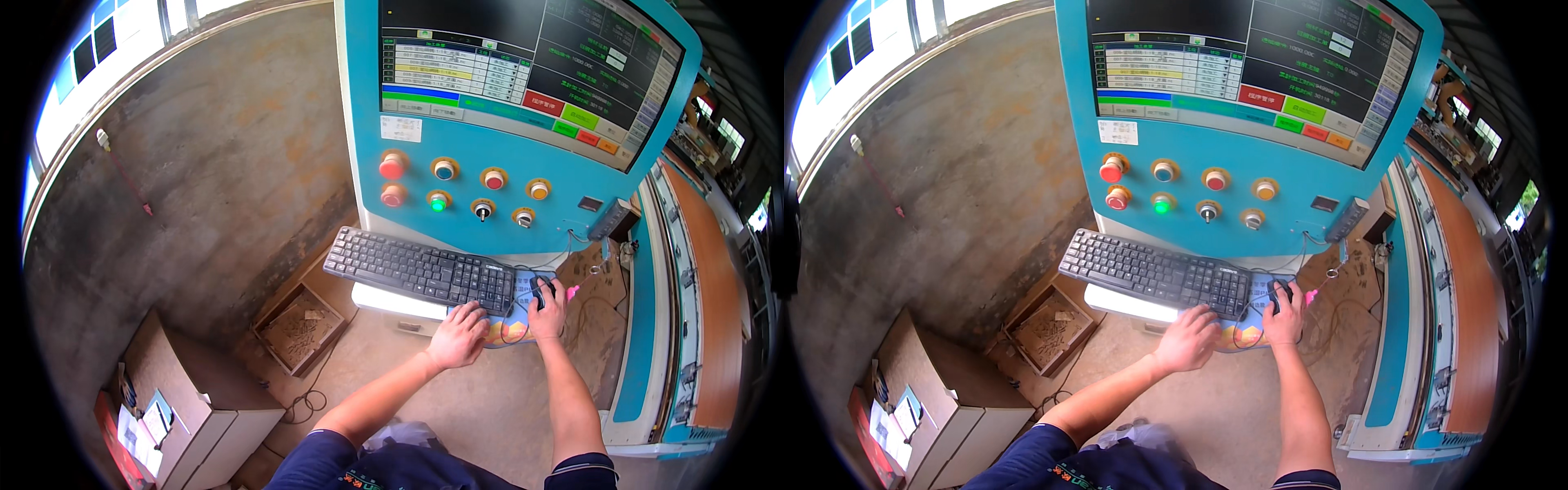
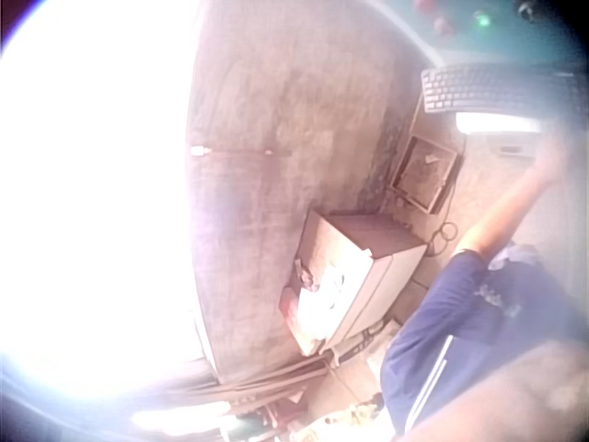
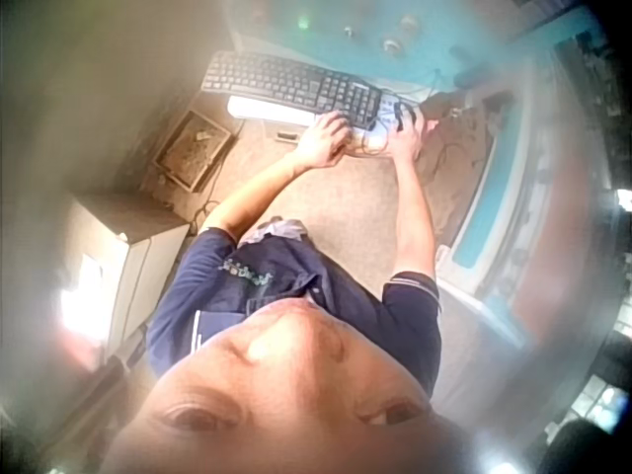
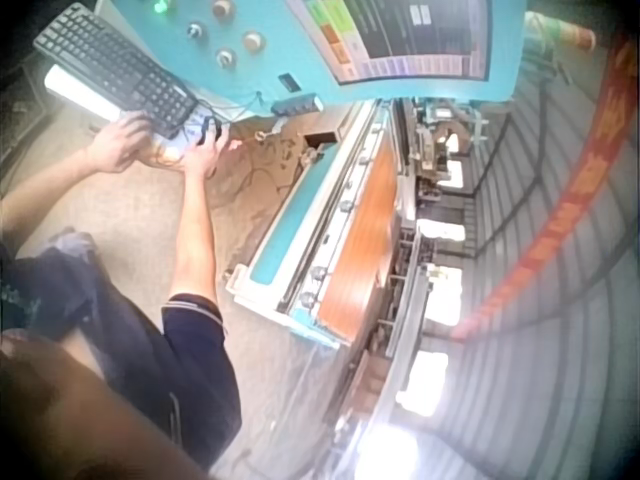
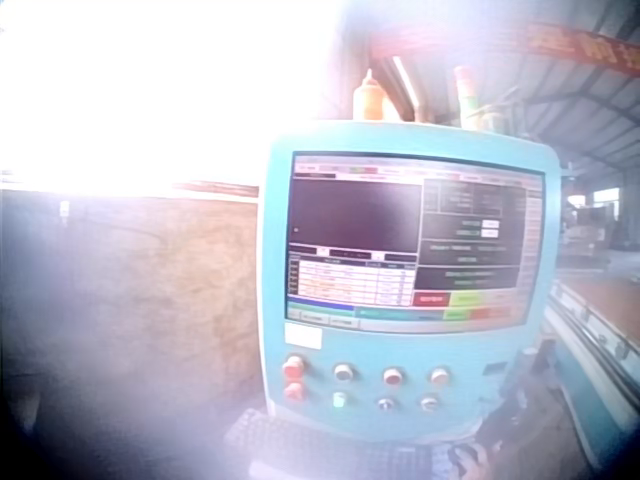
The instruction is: The person lifts a large wooden board and places it onto a CNC machine table. They then walk to the control panel and use a keyboard and mouse to input commands and configure the machine settings.
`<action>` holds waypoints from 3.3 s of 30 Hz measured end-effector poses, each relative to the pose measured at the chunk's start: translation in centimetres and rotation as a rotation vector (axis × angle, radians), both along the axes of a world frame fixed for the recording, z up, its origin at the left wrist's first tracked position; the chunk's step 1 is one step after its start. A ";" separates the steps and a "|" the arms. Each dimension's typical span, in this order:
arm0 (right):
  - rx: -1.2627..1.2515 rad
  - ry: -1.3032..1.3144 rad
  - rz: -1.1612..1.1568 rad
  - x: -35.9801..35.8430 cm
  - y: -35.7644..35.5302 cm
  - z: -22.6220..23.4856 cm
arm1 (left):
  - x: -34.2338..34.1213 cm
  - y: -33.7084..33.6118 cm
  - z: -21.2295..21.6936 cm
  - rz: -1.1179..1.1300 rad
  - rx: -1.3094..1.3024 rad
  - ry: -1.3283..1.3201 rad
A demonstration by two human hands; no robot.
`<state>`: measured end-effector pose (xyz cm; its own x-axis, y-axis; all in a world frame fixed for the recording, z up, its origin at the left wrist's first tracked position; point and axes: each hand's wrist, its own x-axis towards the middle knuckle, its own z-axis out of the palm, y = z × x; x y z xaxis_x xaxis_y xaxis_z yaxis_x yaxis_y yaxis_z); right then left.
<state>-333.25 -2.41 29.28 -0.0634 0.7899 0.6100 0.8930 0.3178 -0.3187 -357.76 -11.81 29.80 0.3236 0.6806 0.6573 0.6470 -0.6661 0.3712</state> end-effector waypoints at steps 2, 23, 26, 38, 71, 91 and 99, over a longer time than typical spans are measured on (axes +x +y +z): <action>-0.009 0.004 -0.007 0.0 0.0 0.0 | 0.0 0.0 -0.1 0.003 0.002 0.002; -0.033 0.041 -0.029 -0.2 0.1 -0.3 | -0.8 1.5 0.0 0.055 -0.004 0.036; -0.050 0.031 -0.056 0.1 0.1 -0.6 | -0.8 2.0 -0.1 0.052 -0.003 0.060; -0.077 0.047 -0.058 0.2 0.2 -0.6 | 0.9 4.3 2.6 -0.040 -0.065 0.184; -0.004 0.013 -0.026 0.4 0.3 -0.7 | 0.9 3.9 2.7 0.021 -0.059 0.164; -0.028 0.024 -0.039 0.3 0.2 -0.6 | 2.9 3.7 3.2 -0.085 -0.016 0.111; -0.004 0.037 -0.023 0.4 0.4 -0.9 | 0.8 3.4 2.3 0.005 -0.070 0.183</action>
<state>-332.88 -1.99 28.37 -0.0227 0.7933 0.6083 0.8874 0.2962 -0.3532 -356.99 -8.45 32.13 0.4301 0.7244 0.5388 0.7110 -0.6396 0.2923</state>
